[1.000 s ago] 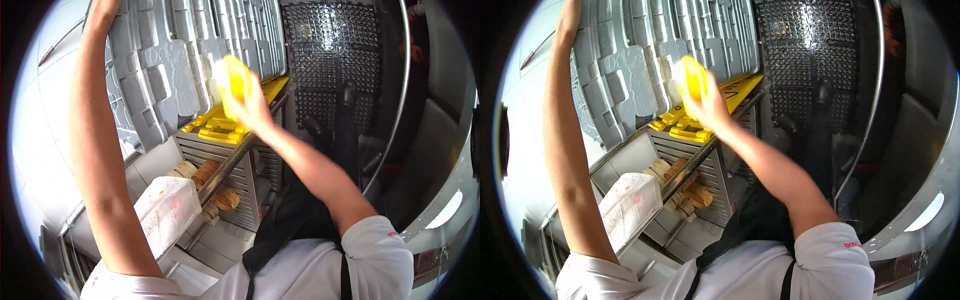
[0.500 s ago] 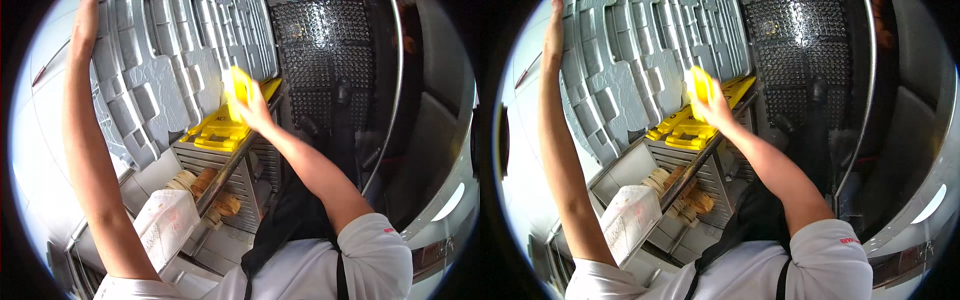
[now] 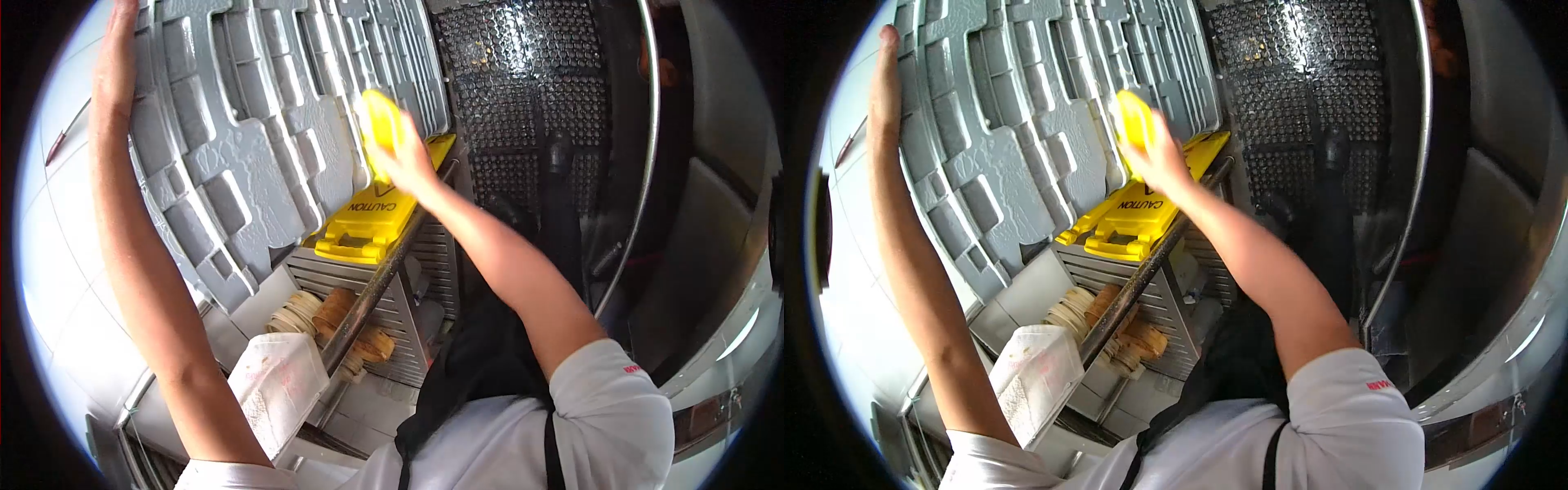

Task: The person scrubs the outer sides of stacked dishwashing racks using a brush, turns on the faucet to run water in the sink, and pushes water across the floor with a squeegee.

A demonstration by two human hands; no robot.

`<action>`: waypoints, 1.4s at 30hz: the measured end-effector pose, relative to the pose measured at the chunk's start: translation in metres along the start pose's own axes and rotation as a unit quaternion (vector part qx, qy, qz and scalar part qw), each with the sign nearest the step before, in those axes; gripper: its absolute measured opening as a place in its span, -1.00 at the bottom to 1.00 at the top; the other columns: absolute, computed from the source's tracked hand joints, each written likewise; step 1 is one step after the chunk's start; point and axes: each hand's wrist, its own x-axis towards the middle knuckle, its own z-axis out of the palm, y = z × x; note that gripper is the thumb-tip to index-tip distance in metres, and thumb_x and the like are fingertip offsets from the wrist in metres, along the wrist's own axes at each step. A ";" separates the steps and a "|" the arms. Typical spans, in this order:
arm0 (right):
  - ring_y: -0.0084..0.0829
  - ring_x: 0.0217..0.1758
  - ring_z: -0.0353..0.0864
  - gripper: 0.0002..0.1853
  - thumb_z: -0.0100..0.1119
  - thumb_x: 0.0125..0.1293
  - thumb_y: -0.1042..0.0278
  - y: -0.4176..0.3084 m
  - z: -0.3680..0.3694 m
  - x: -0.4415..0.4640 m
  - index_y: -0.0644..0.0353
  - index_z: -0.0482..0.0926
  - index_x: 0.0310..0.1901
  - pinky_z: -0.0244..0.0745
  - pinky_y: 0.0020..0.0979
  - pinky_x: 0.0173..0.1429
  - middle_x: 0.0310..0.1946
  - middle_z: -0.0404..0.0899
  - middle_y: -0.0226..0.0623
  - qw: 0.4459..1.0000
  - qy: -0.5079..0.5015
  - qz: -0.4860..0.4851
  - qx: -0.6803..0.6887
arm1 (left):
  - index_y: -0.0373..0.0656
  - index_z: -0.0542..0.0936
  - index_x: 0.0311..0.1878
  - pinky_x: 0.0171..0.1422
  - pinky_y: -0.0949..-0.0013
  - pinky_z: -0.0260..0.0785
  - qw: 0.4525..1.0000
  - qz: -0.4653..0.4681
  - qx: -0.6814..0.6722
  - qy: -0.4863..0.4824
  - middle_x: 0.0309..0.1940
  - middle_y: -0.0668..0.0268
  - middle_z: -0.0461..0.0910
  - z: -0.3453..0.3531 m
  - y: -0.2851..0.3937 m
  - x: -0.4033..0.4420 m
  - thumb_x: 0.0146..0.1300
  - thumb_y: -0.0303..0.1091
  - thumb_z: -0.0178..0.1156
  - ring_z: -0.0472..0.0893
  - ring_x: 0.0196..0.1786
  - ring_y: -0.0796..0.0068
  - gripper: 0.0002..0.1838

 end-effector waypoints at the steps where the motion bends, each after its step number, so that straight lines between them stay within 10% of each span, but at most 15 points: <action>1: -0.12 0.21 0.66 -0.36 0.37 0.28 0.24 -0.006 -0.011 -0.033 0.10 0.33 0.34 0.54 -0.14 0.27 0.14 0.61 -0.03 0.999 -0.027 0.013 0.021 | -0.28 0.17 0.57 0.65 0.24 -0.09 1.000 -0.002 -0.008 -0.007 0.56 -0.04 0.15 0.000 -0.002 0.000 0.34 0.56 -0.16 0.16 0.59 0.15 0.10; 7: 0.02 -0.05 0.75 -0.43 0.39 0.25 0.07 -0.004 0.011 0.066 0.08 0.38 0.19 0.65 -0.04 0.01 -0.10 0.72 -0.04 0.993 -0.010 0.116 -0.027 | -0.29 0.15 0.58 0.68 0.25 -0.17 0.999 0.042 -0.018 -0.004 0.58 -0.03 0.12 0.005 0.000 -0.001 0.38 0.53 -0.17 0.09 0.63 0.18 0.07; 10: -0.07 -0.17 0.77 -0.43 0.46 0.21 0.08 0.001 0.023 0.139 0.11 0.40 0.12 0.66 -0.08 -0.09 -0.20 0.72 -0.09 0.998 0.023 0.018 -0.049 | -0.29 0.16 0.57 0.69 0.25 -0.21 0.997 0.076 -0.009 0.016 0.56 -0.06 0.14 0.010 -0.002 -0.008 0.40 0.50 -0.18 0.09 0.63 0.20 0.04; 19: -0.34 0.32 0.51 -0.37 0.36 0.32 0.32 0.007 -0.026 -0.025 0.22 0.33 0.35 0.38 -0.26 0.39 0.20 0.53 -0.13 0.985 -0.067 0.136 0.079 | -0.20 0.25 0.56 0.65 0.28 -0.10 0.994 0.092 0.028 0.056 0.53 0.10 0.26 0.018 0.007 -0.006 0.42 0.38 -0.02 0.19 0.59 0.25 -0.09; 24: -0.23 -0.08 0.73 -0.45 0.40 0.30 0.25 0.015 0.002 0.106 0.19 0.36 0.22 0.62 -0.24 -0.03 -0.09 0.68 -0.09 0.993 -0.051 0.106 0.008 | -0.18 0.28 0.55 0.65 0.26 -0.08 0.991 0.104 0.064 0.062 0.51 0.11 0.31 0.017 0.008 -0.005 0.40 0.39 0.01 0.22 0.58 0.24 -0.08; 30: -0.24 0.27 0.57 -0.36 0.38 0.30 0.30 0.026 -0.042 -0.065 0.21 0.32 0.35 0.41 -0.23 0.37 0.17 0.56 -0.11 0.987 -0.093 0.129 0.017 | -0.17 0.27 0.56 0.66 0.22 -0.11 0.984 0.125 0.102 0.078 0.53 0.07 0.28 0.017 0.007 -0.006 0.37 0.43 0.00 0.19 0.60 0.21 -0.05; 38: -0.19 -0.14 0.77 -0.51 0.43 0.26 0.22 0.011 -0.009 0.097 0.15 0.40 0.10 0.65 -0.16 -0.07 -0.18 0.71 -0.08 0.992 -0.066 0.097 -0.040 | -0.20 0.28 0.54 0.66 0.20 -0.09 0.968 0.152 0.176 0.089 0.52 0.05 0.28 0.008 -0.011 0.011 0.39 0.44 -0.05 0.20 0.59 0.18 -0.04; 42: -0.17 0.21 0.64 -0.36 0.40 0.26 0.28 0.034 -0.023 -0.008 0.22 0.33 0.30 0.51 -0.19 0.26 0.13 0.60 -0.03 0.988 -0.079 0.098 0.092 | -0.24 0.25 0.55 0.66 0.19 -0.08 0.977 0.148 0.129 0.088 0.52 0.02 0.28 0.013 -0.007 0.008 0.39 0.45 -0.06 0.20 0.59 0.16 -0.02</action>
